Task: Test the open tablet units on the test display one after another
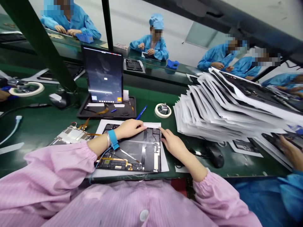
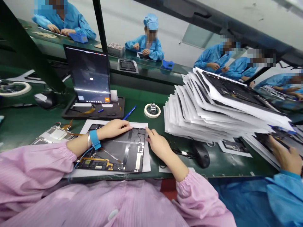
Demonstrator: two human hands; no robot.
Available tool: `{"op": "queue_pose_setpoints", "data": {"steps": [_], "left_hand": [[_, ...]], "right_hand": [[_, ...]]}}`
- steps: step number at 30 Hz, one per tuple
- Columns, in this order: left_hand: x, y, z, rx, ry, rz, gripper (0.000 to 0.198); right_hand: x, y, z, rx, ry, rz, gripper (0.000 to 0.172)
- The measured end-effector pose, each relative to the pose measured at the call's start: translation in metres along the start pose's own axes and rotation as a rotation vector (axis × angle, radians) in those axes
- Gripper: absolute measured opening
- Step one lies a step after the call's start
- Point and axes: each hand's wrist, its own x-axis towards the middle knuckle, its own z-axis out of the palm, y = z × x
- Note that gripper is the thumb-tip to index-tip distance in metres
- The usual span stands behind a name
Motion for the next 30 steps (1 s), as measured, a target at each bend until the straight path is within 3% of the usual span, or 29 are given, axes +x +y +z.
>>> {"op": "queue_pose_setpoints", "data": {"steps": [3, 6, 10, 13, 22, 28, 30], "left_hand": [[0.001, -0.001, 0.000, -0.002, -0.004, -0.003, 0.041], [0.001, -0.001, -0.001, 0.001, -0.014, 0.008, 0.042], [0.001, 0.000, -0.001, 0.001, -0.017, 0.004, 0.042], [0.001, -0.001, -0.001, 0.004, -0.019, -0.006, 0.042], [0.001, 0.000, -0.001, 0.006, -0.017, -0.001, 0.045], [0.002, 0.001, -0.001, 0.013, -0.007, -0.017, 0.045], [0.002, 0.000, -0.001, 0.001, -0.014, -0.011, 0.046]], "right_hand": [[-0.008, 0.001, 0.000, 0.154, 0.117, 0.047, 0.039], [-0.024, -0.003, -0.004, 0.563, 0.184, 0.175, 0.030], [-0.033, -0.015, -0.003, 1.029, -0.061, 0.345, 0.028], [-0.030, -0.020, 0.003, 1.234, -0.146, 0.378, 0.032], [-0.027, -0.020, 0.007, 1.348, -0.137, 0.386, 0.033], [-0.022, -0.029, 0.011, 1.306, -0.108, 0.404, 0.039], [-0.025, -0.028, 0.005, 1.184, -0.097, 0.378, 0.041]]}}
